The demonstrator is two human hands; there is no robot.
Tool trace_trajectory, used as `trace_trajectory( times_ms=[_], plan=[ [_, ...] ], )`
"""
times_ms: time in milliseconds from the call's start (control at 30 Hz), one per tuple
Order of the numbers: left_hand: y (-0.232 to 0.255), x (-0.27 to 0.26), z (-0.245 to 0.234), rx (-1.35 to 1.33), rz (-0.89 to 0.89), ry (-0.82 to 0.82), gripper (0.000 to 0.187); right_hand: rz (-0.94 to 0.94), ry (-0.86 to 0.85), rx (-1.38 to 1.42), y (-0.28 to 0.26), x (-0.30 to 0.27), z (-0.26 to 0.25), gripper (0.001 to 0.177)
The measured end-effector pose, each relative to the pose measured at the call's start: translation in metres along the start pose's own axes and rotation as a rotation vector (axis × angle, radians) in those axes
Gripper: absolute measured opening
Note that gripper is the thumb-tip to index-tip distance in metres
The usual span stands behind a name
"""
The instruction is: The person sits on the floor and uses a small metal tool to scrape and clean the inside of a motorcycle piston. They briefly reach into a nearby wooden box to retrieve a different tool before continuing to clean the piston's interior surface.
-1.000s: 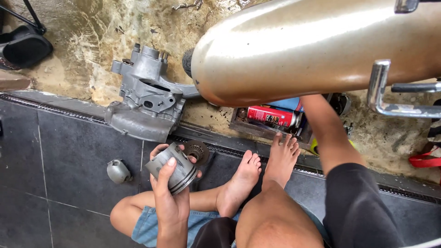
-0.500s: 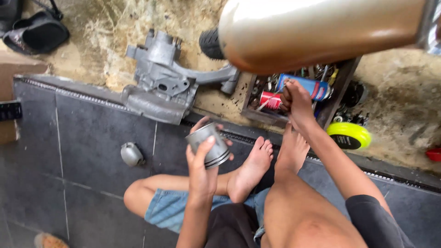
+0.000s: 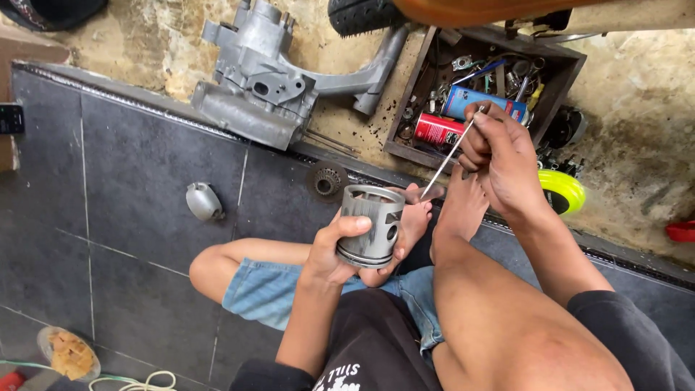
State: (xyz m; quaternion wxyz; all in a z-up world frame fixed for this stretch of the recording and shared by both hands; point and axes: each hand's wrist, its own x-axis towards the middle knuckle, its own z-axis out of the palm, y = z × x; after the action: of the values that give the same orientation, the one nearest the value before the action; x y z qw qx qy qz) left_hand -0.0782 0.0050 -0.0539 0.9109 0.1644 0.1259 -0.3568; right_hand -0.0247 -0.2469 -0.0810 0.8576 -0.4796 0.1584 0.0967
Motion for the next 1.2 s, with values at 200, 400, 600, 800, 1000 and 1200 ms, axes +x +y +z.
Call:
trace_trajectory(
  times_ms=[200,400,600,800,1000,1200],
  plan=[
    [-0.013,-0.002,0.004,-0.112,-0.069,-0.059,0.078,-0.018,-0.053,-0.032,0.001,-0.008,0.001,0.014],
    [0.004,0.001,0.042,-0.191,-0.170,-0.079,0.084,-0.022,-0.171,-0.020,0.024,0.004,-0.002,0.040],
    [-0.005,-0.005,0.013,-0.209,-0.128,-0.020,0.070,0.401,0.445,-1.877,0.194,-0.037,-0.075,0.047],
    [-0.006,-0.009,0.003,-0.234,-0.102,0.032,0.063,0.497,0.563,-1.683,0.266,-0.018,-0.149,0.049],
    [-0.013,-0.006,-0.007,-0.196,-0.025,0.207,0.057,0.492,0.627,-1.704,0.249,-0.019,-0.124,0.057],
    [0.001,-0.015,0.041,-0.131,0.038,0.226,0.047,0.183,0.166,-1.239,0.189,0.021,-0.066,0.063]
  ],
)
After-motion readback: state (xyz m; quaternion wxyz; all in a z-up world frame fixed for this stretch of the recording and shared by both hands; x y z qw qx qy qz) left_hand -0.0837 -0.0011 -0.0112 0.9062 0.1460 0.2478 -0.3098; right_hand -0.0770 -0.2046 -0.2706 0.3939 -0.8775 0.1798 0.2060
